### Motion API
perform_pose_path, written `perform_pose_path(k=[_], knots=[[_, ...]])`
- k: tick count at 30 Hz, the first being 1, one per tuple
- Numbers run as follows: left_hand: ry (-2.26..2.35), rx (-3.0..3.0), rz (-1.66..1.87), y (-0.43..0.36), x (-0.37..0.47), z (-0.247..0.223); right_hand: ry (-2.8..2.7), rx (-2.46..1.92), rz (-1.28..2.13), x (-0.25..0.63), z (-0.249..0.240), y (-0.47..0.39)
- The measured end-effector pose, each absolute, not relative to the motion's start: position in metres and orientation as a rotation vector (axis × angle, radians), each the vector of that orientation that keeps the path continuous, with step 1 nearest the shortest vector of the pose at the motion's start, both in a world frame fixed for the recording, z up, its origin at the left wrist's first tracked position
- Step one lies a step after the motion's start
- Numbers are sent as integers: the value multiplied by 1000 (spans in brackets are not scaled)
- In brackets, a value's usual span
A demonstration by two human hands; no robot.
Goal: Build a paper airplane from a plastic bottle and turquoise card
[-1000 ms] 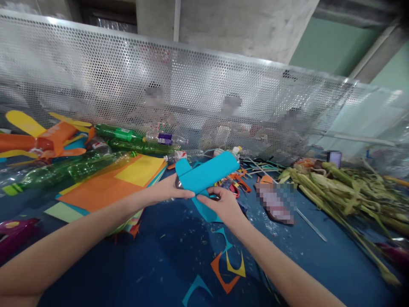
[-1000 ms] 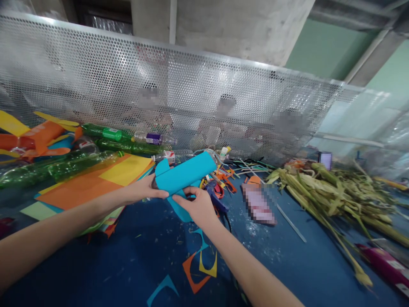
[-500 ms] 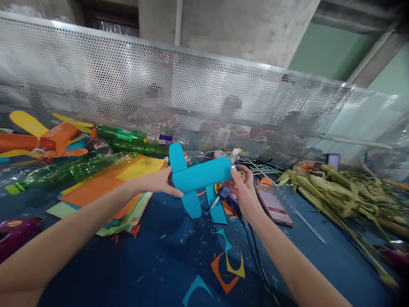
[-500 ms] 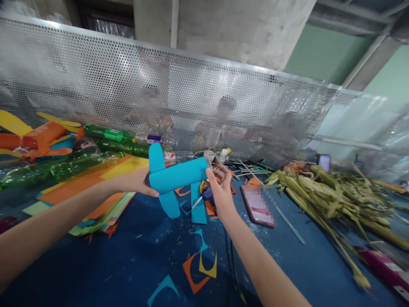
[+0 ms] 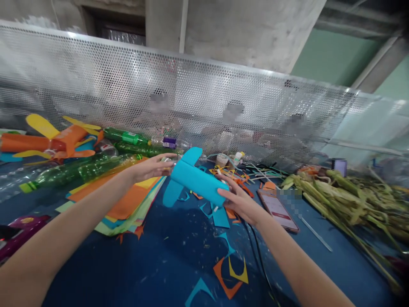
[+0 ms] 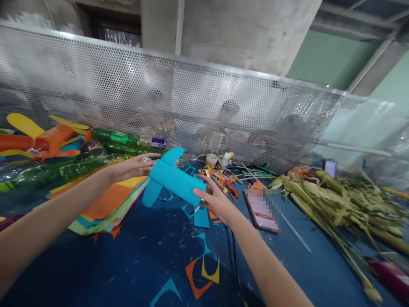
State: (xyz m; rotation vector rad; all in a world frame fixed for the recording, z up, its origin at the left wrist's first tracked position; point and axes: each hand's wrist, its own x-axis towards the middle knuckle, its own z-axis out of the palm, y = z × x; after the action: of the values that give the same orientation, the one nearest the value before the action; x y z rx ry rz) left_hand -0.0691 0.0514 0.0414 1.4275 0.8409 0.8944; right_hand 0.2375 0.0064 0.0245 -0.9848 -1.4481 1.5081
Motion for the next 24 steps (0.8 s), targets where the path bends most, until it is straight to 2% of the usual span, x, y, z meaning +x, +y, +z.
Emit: perform_pose_path(k=[5, 13, 17, 21, 24], knots=[[752, 1178, 1027, 58, -66, 37, -1447, -1021, 1715, 229, 15, 0], [588, 979, 1105, 65, -55, 20, -1177, -744, 1820, 197, 0, -14], [597, 1061, 896, 60, -39, 3, -1122, -726, 1796, 189, -4, -20], [393, 1224, 710, 36, -21, 7, -1145, -803, 1736, 186, -4, -22], [446, 1227, 753, 23, -12, 10, -1194, -900, 1676, 183, -4, -23]])
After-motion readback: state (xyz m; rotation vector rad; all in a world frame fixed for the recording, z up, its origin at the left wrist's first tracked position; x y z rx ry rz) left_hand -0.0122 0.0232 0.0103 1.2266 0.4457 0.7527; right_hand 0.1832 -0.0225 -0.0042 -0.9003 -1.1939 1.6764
